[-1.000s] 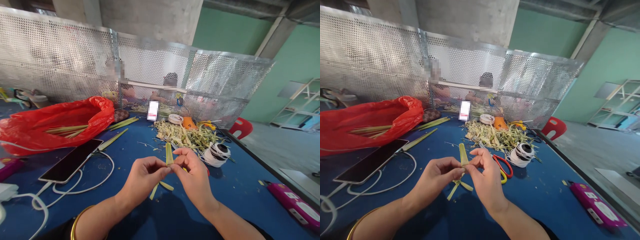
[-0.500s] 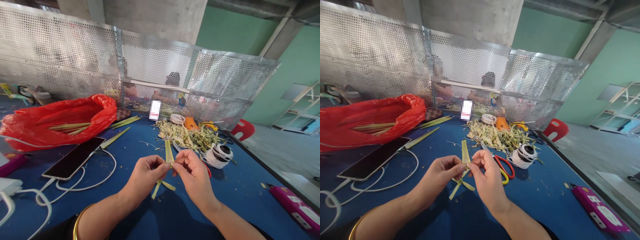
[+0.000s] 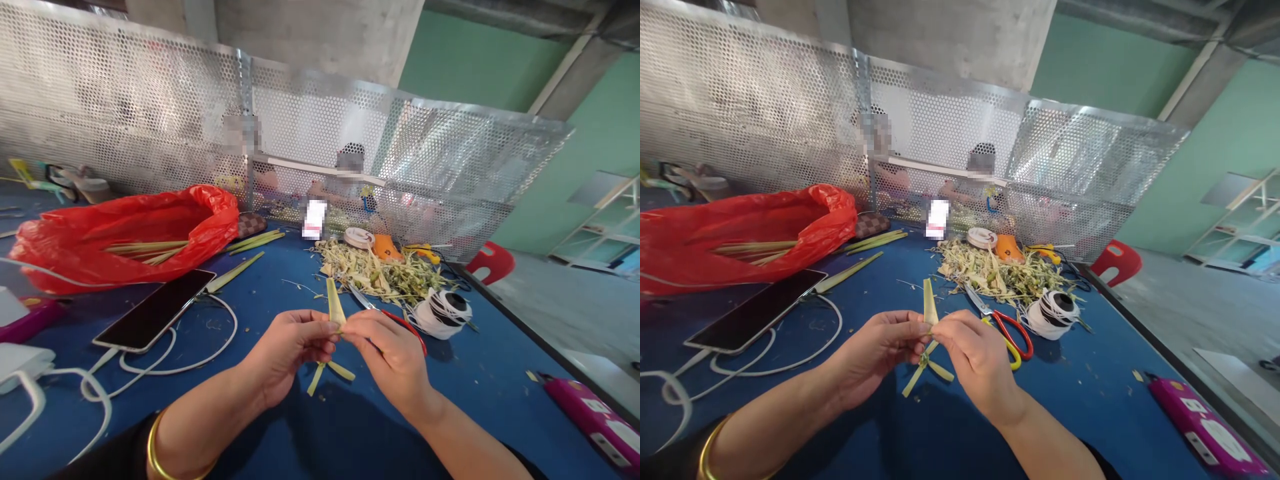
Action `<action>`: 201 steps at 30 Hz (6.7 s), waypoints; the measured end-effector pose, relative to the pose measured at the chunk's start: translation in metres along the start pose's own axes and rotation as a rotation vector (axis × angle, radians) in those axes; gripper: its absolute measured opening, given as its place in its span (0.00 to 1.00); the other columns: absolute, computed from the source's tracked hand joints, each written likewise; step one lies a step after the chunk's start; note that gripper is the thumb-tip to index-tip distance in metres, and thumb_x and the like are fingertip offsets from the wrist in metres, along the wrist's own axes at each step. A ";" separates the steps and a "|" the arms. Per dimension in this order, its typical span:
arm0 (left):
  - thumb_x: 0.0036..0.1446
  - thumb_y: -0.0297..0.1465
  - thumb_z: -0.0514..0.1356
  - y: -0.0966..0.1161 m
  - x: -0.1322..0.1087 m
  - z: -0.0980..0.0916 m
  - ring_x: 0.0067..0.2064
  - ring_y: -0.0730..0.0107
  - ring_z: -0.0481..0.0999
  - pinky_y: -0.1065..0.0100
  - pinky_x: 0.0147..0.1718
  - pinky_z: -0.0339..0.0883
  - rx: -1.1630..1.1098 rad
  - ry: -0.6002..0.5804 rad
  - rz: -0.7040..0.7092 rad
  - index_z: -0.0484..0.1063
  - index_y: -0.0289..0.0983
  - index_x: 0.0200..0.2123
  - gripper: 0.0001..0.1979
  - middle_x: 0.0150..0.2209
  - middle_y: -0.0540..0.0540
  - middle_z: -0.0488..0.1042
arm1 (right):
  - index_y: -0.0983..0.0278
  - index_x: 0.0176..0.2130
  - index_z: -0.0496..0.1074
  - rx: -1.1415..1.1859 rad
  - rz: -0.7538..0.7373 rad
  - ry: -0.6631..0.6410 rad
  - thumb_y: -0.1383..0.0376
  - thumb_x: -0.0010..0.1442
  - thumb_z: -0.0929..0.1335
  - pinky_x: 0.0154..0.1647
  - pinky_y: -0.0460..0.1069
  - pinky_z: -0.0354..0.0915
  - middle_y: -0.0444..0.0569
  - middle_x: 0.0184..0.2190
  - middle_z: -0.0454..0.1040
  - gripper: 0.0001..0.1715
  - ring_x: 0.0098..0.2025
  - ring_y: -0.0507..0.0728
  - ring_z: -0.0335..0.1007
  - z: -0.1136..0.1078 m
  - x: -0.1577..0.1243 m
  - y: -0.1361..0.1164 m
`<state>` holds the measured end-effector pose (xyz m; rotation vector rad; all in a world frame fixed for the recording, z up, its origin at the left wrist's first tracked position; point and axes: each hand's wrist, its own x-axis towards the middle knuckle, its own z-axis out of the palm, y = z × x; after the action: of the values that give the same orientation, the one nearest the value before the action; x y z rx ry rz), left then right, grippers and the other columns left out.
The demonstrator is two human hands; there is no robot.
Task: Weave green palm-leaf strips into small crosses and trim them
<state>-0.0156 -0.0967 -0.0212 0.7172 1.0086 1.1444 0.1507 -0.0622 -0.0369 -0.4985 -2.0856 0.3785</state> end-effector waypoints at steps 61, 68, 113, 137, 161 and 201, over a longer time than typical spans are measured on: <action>0.49 0.33 0.60 -0.005 -0.005 0.008 0.27 0.71 0.69 0.72 0.27 0.62 0.549 0.102 0.451 0.73 0.36 0.22 0.08 0.22 0.49 0.72 | 0.62 0.28 0.67 0.176 0.438 0.096 0.67 0.57 0.67 0.31 0.47 0.66 0.45 0.26 0.70 0.06 0.29 0.53 0.67 0.001 0.004 -0.011; 0.51 0.32 0.57 -0.009 -0.004 0.008 0.27 0.71 0.70 0.72 0.29 0.62 0.586 0.070 0.446 0.72 0.36 0.22 0.09 0.22 0.50 0.72 | 0.60 0.40 0.63 0.284 0.553 0.136 0.68 0.56 0.67 0.34 0.48 0.68 0.42 0.27 0.69 0.11 0.30 0.52 0.69 0.006 0.000 -0.006; 0.49 0.34 0.64 -0.008 0.002 0.006 0.26 0.74 0.74 0.74 0.30 0.68 0.247 0.041 0.233 0.74 0.34 0.24 0.09 0.23 0.48 0.76 | 0.61 0.36 0.65 0.184 0.398 0.110 0.67 0.58 0.68 0.29 0.46 0.68 0.42 0.26 0.71 0.05 0.26 0.51 0.70 0.002 -0.001 -0.001; 0.50 0.32 0.62 -0.009 -0.002 0.008 0.27 0.73 0.72 0.74 0.29 0.65 0.394 0.096 0.386 0.75 0.34 0.25 0.07 0.22 0.50 0.75 | 0.62 0.34 0.69 0.308 0.559 0.153 0.68 0.54 0.69 0.31 0.47 0.69 0.43 0.25 0.72 0.05 0.28 0.52 0.71 0.003 0.003 -0.010; 0.46 0.34 0.65 -0.007 -0.001 0.005 0.24 0.74 0.72 0.71 0.28 0.67 0.118 0.040 0.155 0.71 0.34 0.23 0.09 0.23 0.48 0.74 | 0.60 0.36 0.70 -0.016 0.156 0.039 0.69 0.60 0.65 0.34 0.48 0.67 0.45 0.30 0.72 0.05 0.32 0.53 0.69 0.000 -0.001 0.001; 0.49 0.33 0.62 -0.003 -0.002 0.005 0.24 0.73 0.72 0.72 0.27 0.67 0.325 -0.010 0.207 0.74 0.33 0.25 0.08 0.22 0.48 0.74 | 0.62 0.29 0.71 0.155 0.273 0.076 0.70 0.58 0.67 0.32 0.48 0.65 0.43 0.26 0.70 0.06 0.29 0.52 0.67 -0.002 0.005 -0.004</action>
<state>-0.0096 -0.0996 -0.0210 1.1058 1.1452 1.1640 0.1491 -0.0636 -0.0306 -0.6956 -1.9010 0.6651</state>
